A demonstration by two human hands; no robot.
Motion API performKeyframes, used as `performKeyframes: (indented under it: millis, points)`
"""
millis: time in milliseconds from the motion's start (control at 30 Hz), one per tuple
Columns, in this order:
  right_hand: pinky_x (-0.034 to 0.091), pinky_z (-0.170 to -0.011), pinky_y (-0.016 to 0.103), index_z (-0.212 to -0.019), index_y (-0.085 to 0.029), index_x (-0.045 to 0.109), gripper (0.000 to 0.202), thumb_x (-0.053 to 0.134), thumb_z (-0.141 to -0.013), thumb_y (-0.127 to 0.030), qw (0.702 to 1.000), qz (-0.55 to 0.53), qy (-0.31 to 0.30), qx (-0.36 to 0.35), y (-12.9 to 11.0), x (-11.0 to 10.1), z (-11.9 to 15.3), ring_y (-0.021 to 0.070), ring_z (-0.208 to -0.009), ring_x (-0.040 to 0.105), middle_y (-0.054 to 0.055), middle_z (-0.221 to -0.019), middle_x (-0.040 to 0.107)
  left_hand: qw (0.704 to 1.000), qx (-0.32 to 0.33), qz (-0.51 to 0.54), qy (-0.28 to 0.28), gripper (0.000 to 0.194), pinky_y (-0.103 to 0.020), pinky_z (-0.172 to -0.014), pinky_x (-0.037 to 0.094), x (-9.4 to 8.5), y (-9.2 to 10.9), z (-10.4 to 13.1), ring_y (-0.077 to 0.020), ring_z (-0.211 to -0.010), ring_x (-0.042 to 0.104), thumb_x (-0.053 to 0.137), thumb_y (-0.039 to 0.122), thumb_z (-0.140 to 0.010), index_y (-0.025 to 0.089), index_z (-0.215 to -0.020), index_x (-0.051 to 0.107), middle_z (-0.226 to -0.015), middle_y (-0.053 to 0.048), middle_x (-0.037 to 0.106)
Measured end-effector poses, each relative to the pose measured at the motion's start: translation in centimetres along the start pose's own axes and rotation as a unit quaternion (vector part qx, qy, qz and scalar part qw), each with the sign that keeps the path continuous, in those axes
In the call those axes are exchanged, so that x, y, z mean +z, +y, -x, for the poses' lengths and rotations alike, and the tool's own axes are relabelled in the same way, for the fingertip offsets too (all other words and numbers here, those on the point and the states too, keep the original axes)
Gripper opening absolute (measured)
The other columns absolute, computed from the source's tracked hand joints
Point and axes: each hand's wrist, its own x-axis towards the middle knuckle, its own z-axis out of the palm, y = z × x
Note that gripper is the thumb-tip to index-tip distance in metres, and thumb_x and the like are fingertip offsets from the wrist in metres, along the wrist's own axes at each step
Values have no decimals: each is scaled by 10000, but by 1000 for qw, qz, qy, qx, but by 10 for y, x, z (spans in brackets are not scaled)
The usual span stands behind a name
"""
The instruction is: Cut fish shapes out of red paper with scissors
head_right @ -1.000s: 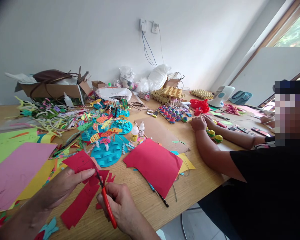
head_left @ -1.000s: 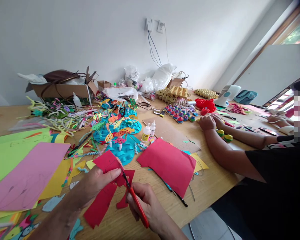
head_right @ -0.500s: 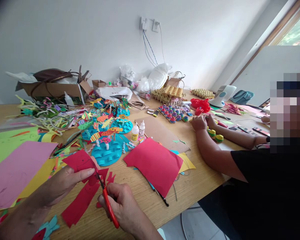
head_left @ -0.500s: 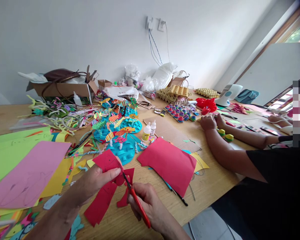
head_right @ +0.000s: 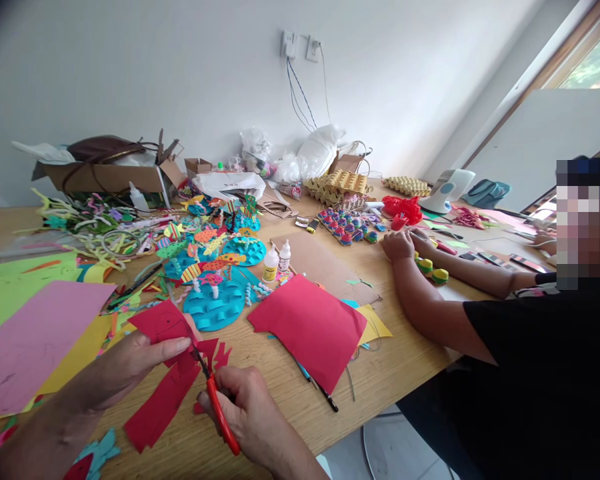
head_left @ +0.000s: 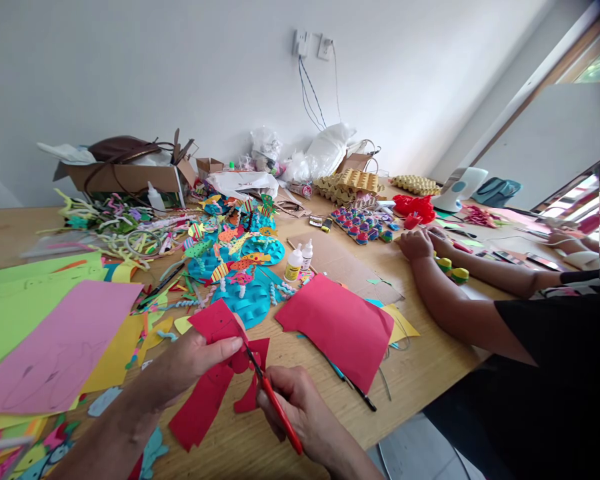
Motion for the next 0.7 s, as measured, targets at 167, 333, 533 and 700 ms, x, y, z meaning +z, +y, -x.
performKeyframes:
  millis: [167, 333, 533, 700]
  points:
    - [227, -414, 192, -574, -172, 440, 316, 519, -841, -321, 1000, 3, 4, -8, 1, 0, 0, 68, -447, 320, -59, -485, 394, 999, 8, 51, 13, 140, -286, -674, 465, 4, 10, 2, -221, -749, 607, 621, 334, -731, 201, -710, 656, -705, -9, 669]
    - [246, -404, 182, -573, -176, 432, 306, 529, -833, -305, 1000, 0, 4, -9, -2, -2, -2, 61, -417, 339, -62, -467, 417, 980, -7, 193, 45, 113, -245, -560, 476, 8, 14, 1, -155, -542, 599, 674, 322, -714, 212, -736, 672, -597, 23, 665]
    - [235, -358, 173, -577, -180, 440, 437, 514, -815, -539, 995, -100, 18, -22, 1, 4, -7, 55, -354, 330, -60, -426, 423, 948, -63, 296, 98, 159, -262, -595, 523, 18, 15, -1, -164, -549, 652, 775, 273, -603, 169, -672, 677, -611, -8, 728]
    - [266, -355, 169, -671, -159, 507, 511, 499, -761, -662, 979, -202, 10, -39, 11, 11, -14, 50, -301, 326, -68, -390, 428, 931, -26, 334, 141, 226, -263, -662, 529, 30, 12, 0, -153, -640, 658, 774, 246, -608, 180, -773, 635, -693, 12, 729]
